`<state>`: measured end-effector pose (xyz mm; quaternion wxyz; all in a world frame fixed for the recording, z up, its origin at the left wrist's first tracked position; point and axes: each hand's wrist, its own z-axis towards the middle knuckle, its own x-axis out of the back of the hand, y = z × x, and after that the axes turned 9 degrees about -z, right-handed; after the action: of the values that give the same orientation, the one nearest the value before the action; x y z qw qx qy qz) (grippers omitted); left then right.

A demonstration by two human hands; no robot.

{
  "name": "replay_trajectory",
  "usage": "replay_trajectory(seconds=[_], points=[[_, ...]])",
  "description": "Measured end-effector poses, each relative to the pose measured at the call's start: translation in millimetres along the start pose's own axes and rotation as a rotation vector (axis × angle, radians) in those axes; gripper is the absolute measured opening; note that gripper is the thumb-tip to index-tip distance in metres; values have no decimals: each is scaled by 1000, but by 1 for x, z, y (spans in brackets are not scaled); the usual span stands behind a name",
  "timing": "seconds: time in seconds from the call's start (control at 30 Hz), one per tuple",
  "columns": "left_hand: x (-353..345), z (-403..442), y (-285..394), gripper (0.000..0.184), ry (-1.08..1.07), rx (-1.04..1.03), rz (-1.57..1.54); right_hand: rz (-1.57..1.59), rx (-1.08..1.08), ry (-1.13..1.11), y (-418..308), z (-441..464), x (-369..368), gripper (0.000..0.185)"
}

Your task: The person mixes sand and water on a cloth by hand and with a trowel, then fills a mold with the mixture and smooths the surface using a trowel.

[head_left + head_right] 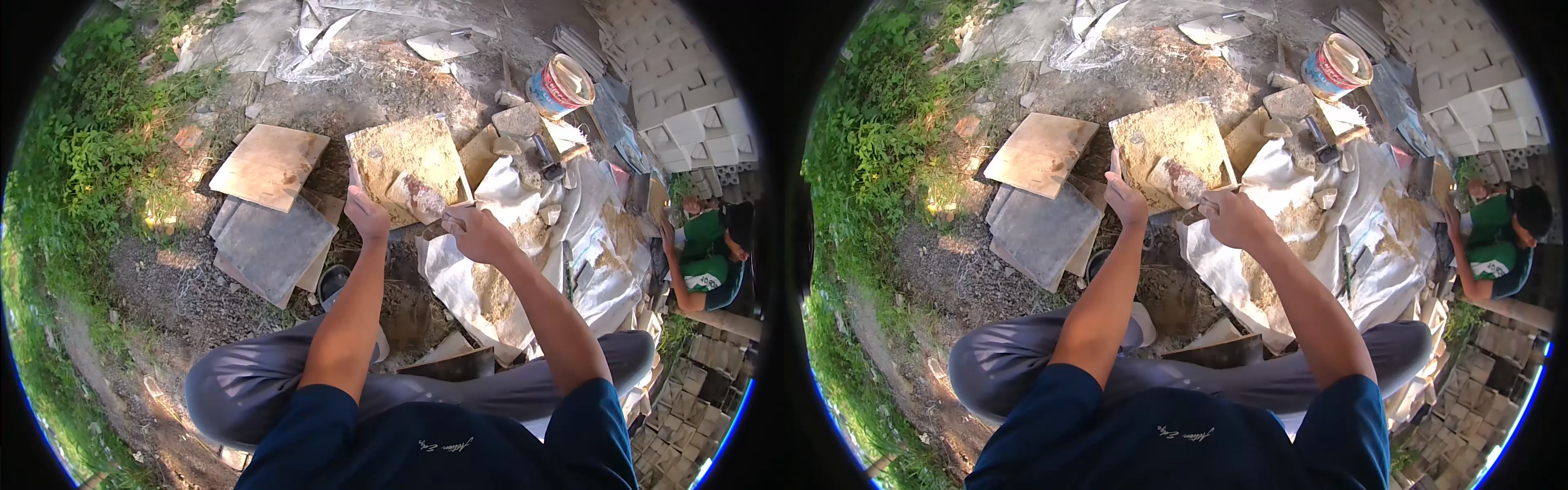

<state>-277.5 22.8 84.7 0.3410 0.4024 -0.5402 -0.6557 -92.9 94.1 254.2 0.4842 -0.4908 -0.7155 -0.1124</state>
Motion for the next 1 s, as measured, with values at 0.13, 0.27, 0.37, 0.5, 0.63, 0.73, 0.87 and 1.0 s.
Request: replay_trajectory(seconds=[0.13, 0.27, 0.37, 0.5, 0.63, 0.73, 0.87, 1.0], points=[[-1, 1, 2, 56, 8, -22, 2, 64, -1, 217, 54, 21, -23, 30], [-1, -1, 0, 56, -1, -20, 16, 25, -57, 171, 38, 13, -7, 34], [-1, 0, 3, 56, -20, -33, 17, -13, -45, 144, 36, 19, -33, 34], [-2, 1, 5, 56, -36, -177, 125, -53, -52, 205, 78, 36, -11, 37], [-5, 5, -3, 57, -54, -321, 246, -48, -7, 288, 69, -5, 4, 34], [-10, -4, 11, 57, -204, -407, 436, 20, -15, 468, 113, -36, -23, 35], [-52, -46, 37, 59, -473, -579, 391, 204, -120, 617, 169, -84, -61, 39], [-94, -125, 64, 57, -847, -717, 283, 399, -494, 641, 205, -124, -126, 30]])
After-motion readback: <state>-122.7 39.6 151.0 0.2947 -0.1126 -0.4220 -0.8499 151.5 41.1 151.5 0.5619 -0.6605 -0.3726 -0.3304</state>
